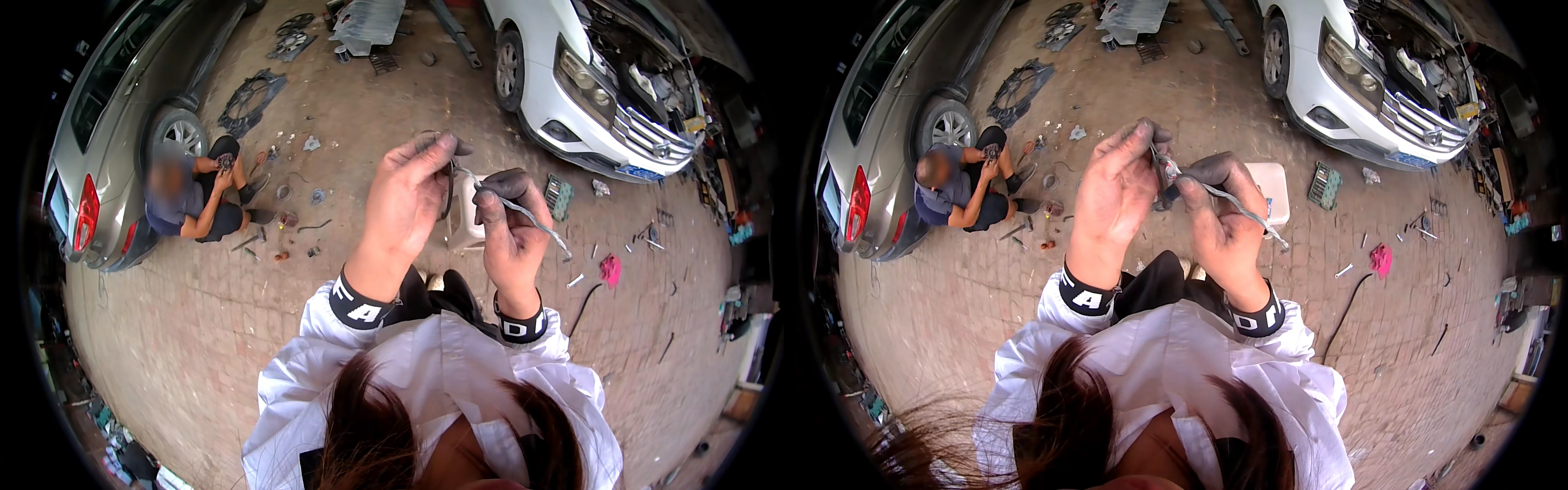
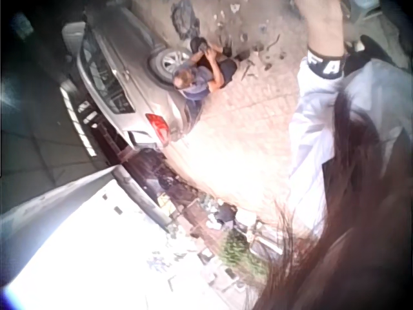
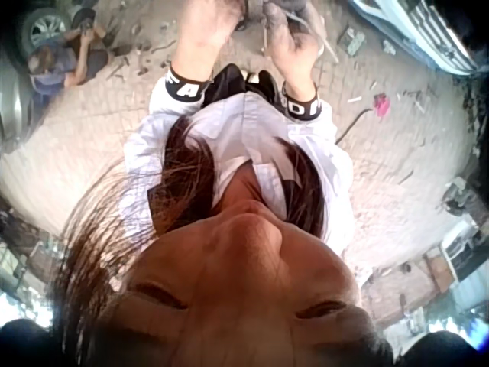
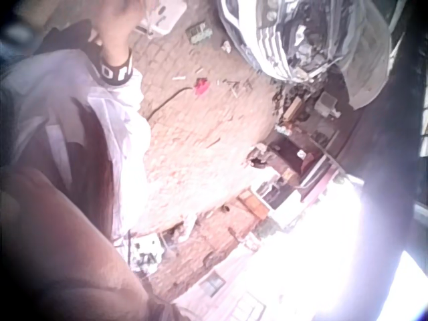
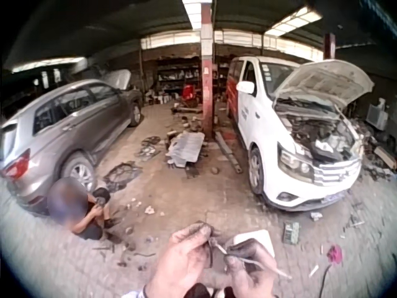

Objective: The person strips the insulation from the ends of two wires using a knife. They then twist the exposed metal strands of the wires together to join them. The person repeats this process for another pair of wires.

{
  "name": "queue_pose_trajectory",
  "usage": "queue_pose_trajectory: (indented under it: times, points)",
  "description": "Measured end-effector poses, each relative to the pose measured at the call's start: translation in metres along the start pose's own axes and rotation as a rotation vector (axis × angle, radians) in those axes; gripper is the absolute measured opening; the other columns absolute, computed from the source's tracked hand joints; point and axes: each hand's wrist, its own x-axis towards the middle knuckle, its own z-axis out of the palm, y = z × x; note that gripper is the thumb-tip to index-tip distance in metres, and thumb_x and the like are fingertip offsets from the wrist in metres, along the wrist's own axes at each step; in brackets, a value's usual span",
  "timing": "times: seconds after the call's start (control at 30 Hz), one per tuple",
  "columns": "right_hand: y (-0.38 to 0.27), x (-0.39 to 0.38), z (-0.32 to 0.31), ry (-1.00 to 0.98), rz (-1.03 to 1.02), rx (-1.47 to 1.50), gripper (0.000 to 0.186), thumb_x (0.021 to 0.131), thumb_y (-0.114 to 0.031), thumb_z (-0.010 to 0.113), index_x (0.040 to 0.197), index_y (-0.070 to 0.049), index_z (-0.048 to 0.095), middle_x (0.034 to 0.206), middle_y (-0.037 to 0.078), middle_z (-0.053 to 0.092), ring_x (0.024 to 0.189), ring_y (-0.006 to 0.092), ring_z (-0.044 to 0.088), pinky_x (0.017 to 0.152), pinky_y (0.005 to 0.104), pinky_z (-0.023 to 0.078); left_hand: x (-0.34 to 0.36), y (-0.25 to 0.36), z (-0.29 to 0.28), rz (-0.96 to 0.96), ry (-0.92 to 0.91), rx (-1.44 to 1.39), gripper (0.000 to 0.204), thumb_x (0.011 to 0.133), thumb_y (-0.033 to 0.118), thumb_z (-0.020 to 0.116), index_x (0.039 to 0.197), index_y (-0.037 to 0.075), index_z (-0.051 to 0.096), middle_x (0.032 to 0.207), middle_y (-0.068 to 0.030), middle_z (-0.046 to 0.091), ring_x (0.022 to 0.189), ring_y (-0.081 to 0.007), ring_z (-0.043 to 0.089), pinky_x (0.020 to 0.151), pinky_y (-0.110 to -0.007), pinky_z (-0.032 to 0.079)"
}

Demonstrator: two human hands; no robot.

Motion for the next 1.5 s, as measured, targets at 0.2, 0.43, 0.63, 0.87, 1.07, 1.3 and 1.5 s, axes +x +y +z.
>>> queue_pose_trajectory:
  times: [0.2, 0.43, 0.63, 0.87, 1.07, 1.3, 1.5]
  points:
    - [0.01, -0.005, -0.008, -0.041, -0.047, -0.019, 0.013, 0.088, -0.006, 0.063, 0.083, 0.004, 0.055, 0.081, 0.008, 0.057, 0.073, 0.0122, 0.054, 0.063, 0.0241, 0.043, 0.021, 0.003, -0.014, 0.178, 0.106, 0.063, 0.014, 0.091, 0.012, 0.061, 0.094, -0.001, 0.064, 0.091, -0.0083, 0.065, 0.079, -0.0145, 0.057, 0.076, -0.027, 0.045]
    - [0.026, 0.007, -0.002, 0.111, 0.069, 0.288, 0.018, 0.091, -0.015, 0.062, 0.089, 0.001, 0.055, 0.082, 0.008, 0.056, 0.069, 0.0122, 0.055, 0.06, 0.0251, 0.045, 0.027, -0.003, -0.007, 0.15, 0.136, 0.129, 0.016, 0.09, 0.016, 0.064, 0.092, 0.001, 0.065, 0.081, -0.0042, 0.064, 0.071, -0.0121, 0.056, 0.065, -0.026, 0.045]
    - [0.026, 0.01, -0.004, 0.032, 0.107, 0.417, 0.031, 0.086, -0.009, 0.067, 0.11, 0.002, 0.052, 0.093, 0.007, 0.056, 0.079, 0.0111, 0.055, 0.069, 0.025, 0.049, 0.022, -0.006, -0.006, 0.117, 0.181, 0.251, 0.02, 0.087, 0.019, 0.068, 0.093, 0.001, 0.066, 0.077, -0.0016, 0.063, 0.064, -0.0089, 0.055, 0.055, -0.023, 0.042]
    - [0.013, 0.013, 0.008, -0.004, 0.156, 0.16, 0.034, 0.08, 0.004, 0.065, 0.113, 0.004, 0.058, 0.095, 0.006, 0.057, 0.079, 0.0095, 0.054, 0.069, 0.0208, 0.046, 0.018, -0.01, -0.006, 0.176, 0.168, 0.295, 0.019, 0.087, 0.017, 0.068, 0.094, -0.001, 0.067, 0.082, -0.004, 0.065, 0.065, -0.0092, 0.056, 0.057, -0.023, 0.044]
    - [0.02, 0.009, 0.01, 0.223, 0.171, 0.32, 0.028, 0.095, -0.025, 0.058, 0.105, 0.0, 0.064, 0.086, 0.002, 0.059, 0.067, 0.0073, 0.049, 0.057, 0.0216, 0.039, 0.01, -0.025, 0.01, 0.158, 0.111, 0.258, 0.018, 0.089, 0.012, 0.065, 0.101, -0.001, 0.067, 0.088, -0.0054, 0.067, 0.073, -0.0091, 0.058, 0.063, -0.021, 0.045]
    - [0.028, 0.01, 0.012, 0.305, 0.164, 0.463, 0.031, 0.099, -0.028, 0.049, 0.101, -0.001, 0.063, 0.079, 0.001, 0.056, 0.07, 0.0082, 0.048, 0.059, 0.0229, 0.038, 0.019, -0.036, 0.007, 0.215, 0.081, 0.313, 0.016, 0.09, 0.01, 0.063, 0.099, -0.003, 0.066, 0.09, -0.0051, 0.067, 0.078, -0.0081, 0.056, 0.069, -0.022, 0.044]
    - [0.036, 0.02, 0.001, 0.102, 0.081, 0.352, 0.035, 0.101, -0.027, 0.041, 0.088, -0.001, 0.06, 0.076, 0.004, 0.055, 0.072, 0.0118, 0.049, 0.067, 0.0267, 0.039, 0.031, -0.043, -0.007, 0.172, 0.149, 0.331, 0.016, 0.091, 0.011, 0.061, 0.097, -0.003, 0.066, 0.087, -0.0046, 0.066, 0.076, -0.009, 0.055, 0.069, -0.023, 0.044]
